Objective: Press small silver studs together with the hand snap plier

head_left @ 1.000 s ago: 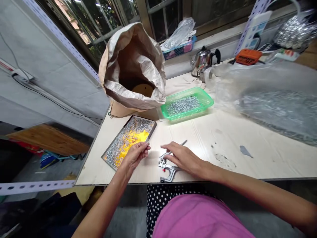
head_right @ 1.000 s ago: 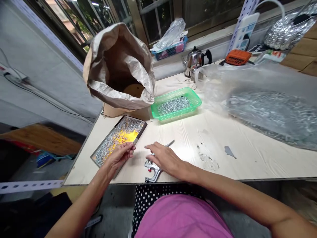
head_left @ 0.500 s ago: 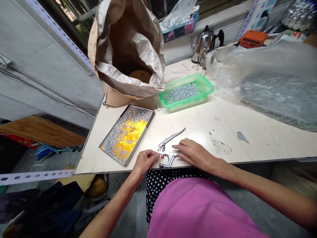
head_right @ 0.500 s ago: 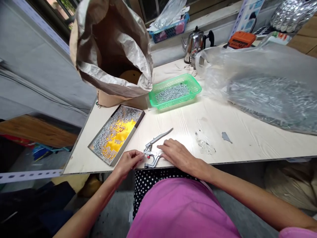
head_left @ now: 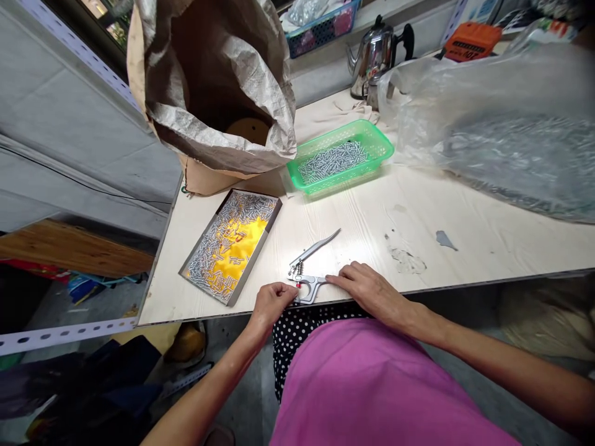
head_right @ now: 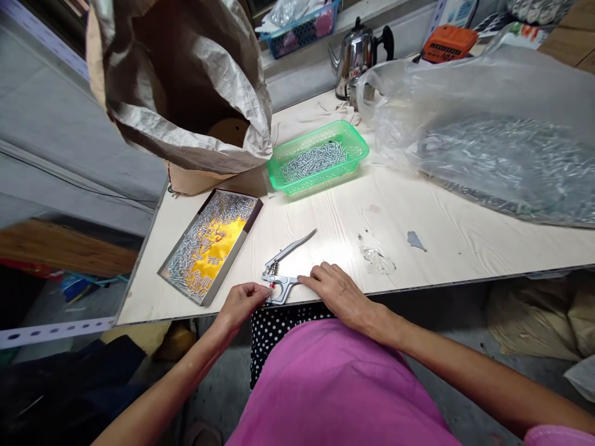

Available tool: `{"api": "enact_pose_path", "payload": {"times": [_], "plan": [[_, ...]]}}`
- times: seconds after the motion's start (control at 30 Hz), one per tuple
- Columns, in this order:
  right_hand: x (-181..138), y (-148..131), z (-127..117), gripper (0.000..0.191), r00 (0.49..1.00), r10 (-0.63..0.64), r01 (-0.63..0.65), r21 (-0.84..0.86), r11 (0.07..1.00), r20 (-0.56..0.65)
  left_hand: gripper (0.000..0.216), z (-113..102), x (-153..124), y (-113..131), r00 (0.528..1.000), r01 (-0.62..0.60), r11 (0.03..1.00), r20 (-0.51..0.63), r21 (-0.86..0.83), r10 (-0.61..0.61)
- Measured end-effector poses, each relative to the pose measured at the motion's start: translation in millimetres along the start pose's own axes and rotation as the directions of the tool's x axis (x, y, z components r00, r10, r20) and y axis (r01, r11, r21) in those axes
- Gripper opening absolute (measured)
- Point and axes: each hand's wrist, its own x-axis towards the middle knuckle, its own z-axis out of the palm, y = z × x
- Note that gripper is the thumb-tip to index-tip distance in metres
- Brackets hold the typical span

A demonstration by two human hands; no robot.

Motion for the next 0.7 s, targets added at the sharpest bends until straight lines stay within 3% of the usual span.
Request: {"api": "enact_pose_path", "payload": {"times": [0.17, 0.3, 0.4, 0.43, 0.57, 0.7], "plan": [[-2.0, 0.8, 3.2, 0.037, 1.0, 0.002, -0.002, -0.027, 1.0, 0.007, 0.039, 1.3, 0.1, 1.5, 1.0, 0.028, 0.999, -0.003, 0.019, -0.028], [-1.1, -0.7, -0.6, 0.035, 0.999, 0.004, -0.002, -0.05, 0.999, 0.049, 0.048, -2.7, -0.6, 10.6, 0.98, 0.162, 0.986, 0.12, -0.04, -0.156], [7.4, 6.1, -13.7, 0.029, 0.998, -0.004, 0.005, -0.022, 1.0, 0.068, 0.05, -5.3, 0.5, 16.3, 0.966, 0.193, 0.98, 0.184, -0.056, -0.18], [12.4, 11.1, -18.8, 0.034, 0.998, -0.01, 0.012, -0.032, 0.999, 0.058, 0.05, -5.7, 1.1, 17.3, 0.965, 0.192, 0.98, 0.193, -0.05, -0.179], [37.8, 37.8, -31.5, 0.086, 0.998, -0.031, 0.04, -0.159, 0.986, 0.058, 0.05, -5.2, 3.0, 18.0, 0.963, 0.184, 0.983, 0.203, -0.016, -0.178], [54.1, 49.6, -29.4, 0.102, 0.98, -0.048, 0.09, -0.218, 0.972, 0.192, 0.05, -3.9, 3.1, 16.7, 0.964, 0.185, 0.983, 0.193, -0.007, -0.181]]}}
